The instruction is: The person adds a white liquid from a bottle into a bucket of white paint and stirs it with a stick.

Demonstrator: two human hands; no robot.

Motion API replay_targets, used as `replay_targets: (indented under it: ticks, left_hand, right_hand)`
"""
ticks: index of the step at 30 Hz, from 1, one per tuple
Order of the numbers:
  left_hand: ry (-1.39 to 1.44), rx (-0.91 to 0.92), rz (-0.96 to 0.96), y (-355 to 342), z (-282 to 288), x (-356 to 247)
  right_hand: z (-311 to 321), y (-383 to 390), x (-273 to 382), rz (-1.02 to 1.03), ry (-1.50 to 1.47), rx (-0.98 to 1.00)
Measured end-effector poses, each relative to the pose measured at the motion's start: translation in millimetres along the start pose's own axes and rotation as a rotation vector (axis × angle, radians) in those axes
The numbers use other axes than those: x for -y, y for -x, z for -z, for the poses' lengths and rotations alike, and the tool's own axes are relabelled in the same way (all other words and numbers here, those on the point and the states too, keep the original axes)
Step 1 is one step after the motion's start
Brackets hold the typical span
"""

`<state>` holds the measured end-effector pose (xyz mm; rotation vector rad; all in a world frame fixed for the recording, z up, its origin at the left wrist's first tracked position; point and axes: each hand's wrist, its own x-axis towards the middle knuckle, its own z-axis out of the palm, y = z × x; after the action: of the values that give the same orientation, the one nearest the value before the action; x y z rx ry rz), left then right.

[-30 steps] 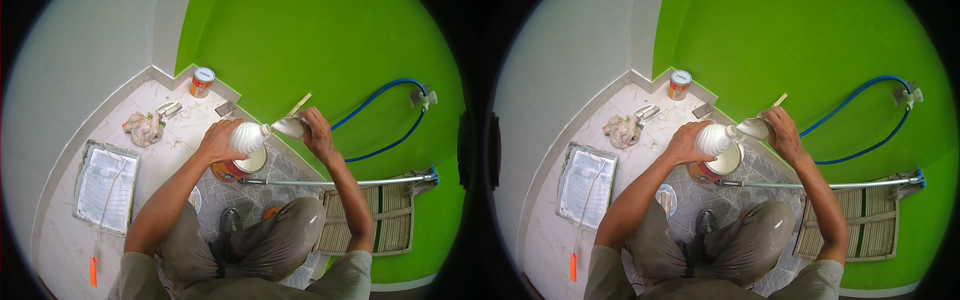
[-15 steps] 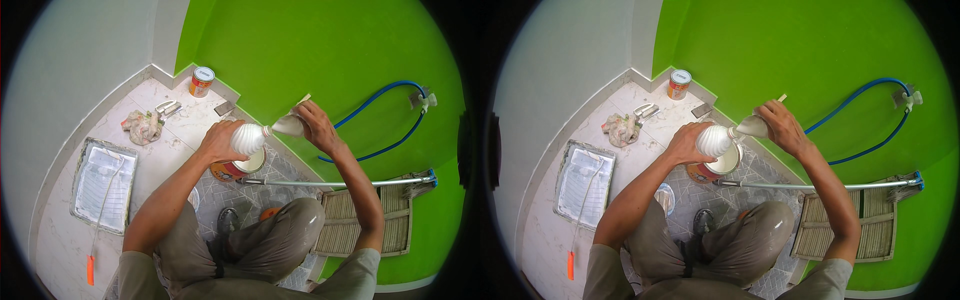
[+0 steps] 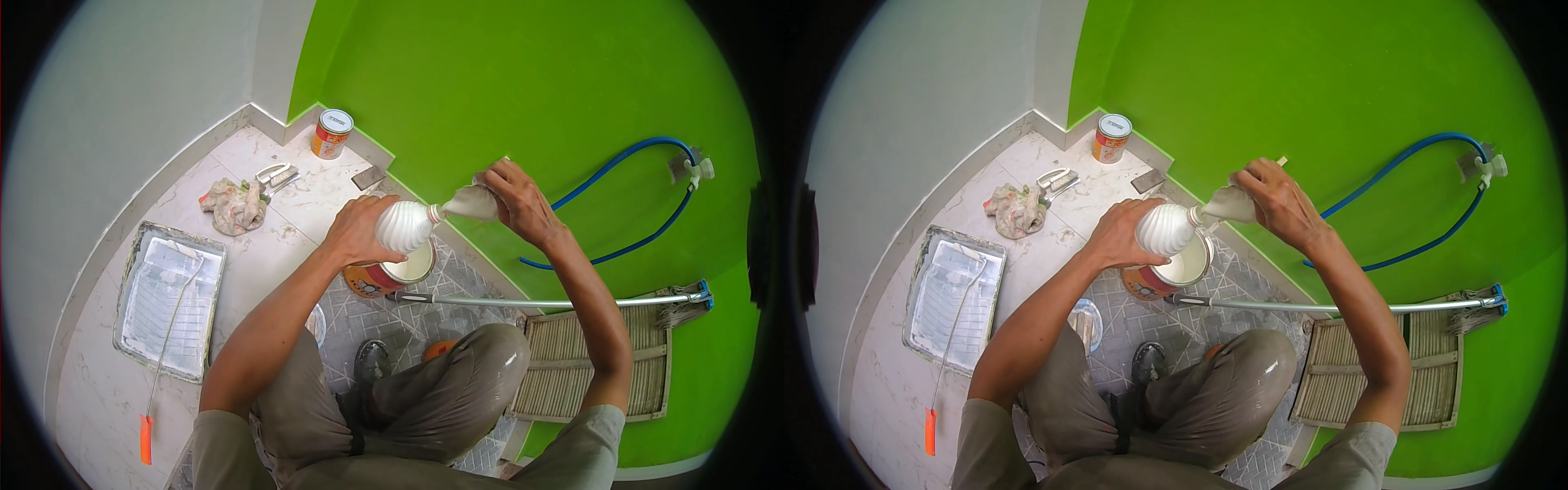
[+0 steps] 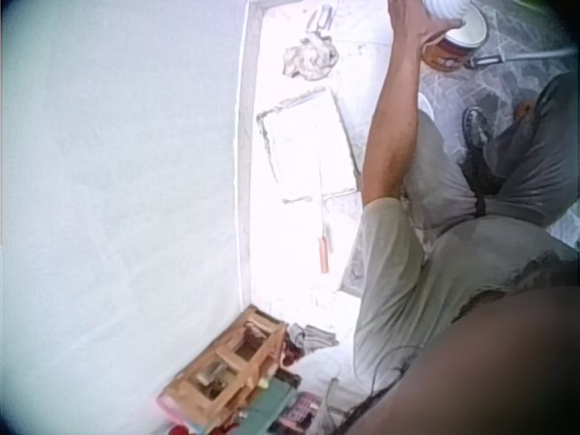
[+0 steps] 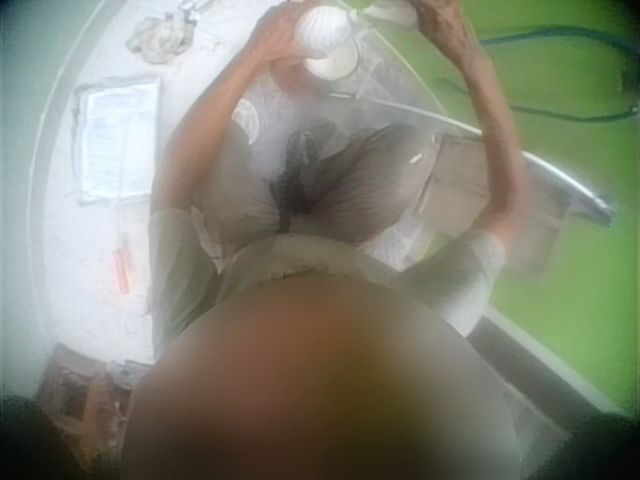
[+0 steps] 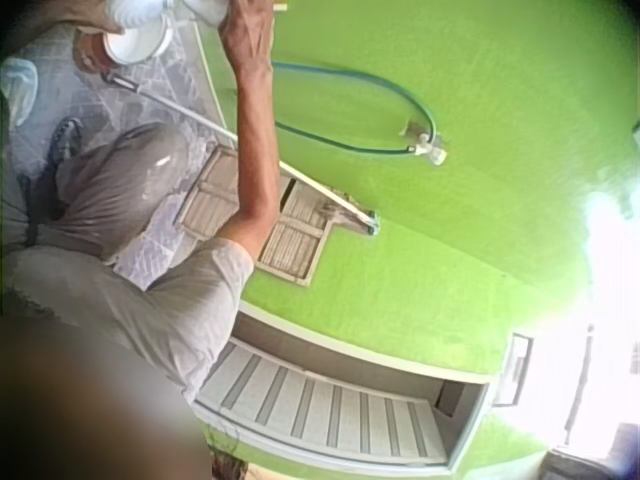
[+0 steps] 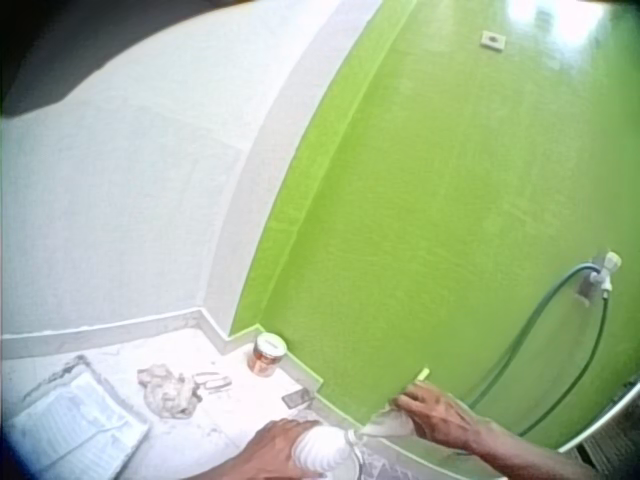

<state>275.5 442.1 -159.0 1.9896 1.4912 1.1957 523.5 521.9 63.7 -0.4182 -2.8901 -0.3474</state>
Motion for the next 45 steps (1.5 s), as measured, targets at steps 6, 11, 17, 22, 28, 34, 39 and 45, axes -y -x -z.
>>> replay_targets:
  ticks: [6,11,17,22,28,34,39,45]
  left_hand:
    - [0.007,0.014,0.015,0,4,-2]
    - [0.008,0.014,0.014,0,3,-1]
    - [0.022,0.003,0.0,0,4,-1]
    - [0.025,0.012,0.011,1,7,-3]
    - [0.026,-0.01,-0.016,0,6,-2]
    - [0.027,-0.026,-0.022,1,6,-1]
    - [0.017,-0.032,-0.034,1,6,-1]
    - [-0.003,-0.025,-0.025,2,6,-2]
  right_hand:
    - [3,-3,-1,-0.011,0.003,0.036]
    - [8,-12,-1,0.028,0.001,0.06]
    - [10,-18,-3,0.065,0.021,0.088]
    - [9,-20,-5,0.067,0.041,0.117]
    - [12,-21,-7,0.072,0.052,0.116]
    - [12,-23,-6,0.066,0.064,0.135]
    - [11,-22,-6,0.065,0.061,0.133]
    - [10,-23,-9,0.077,0.064,0.129]
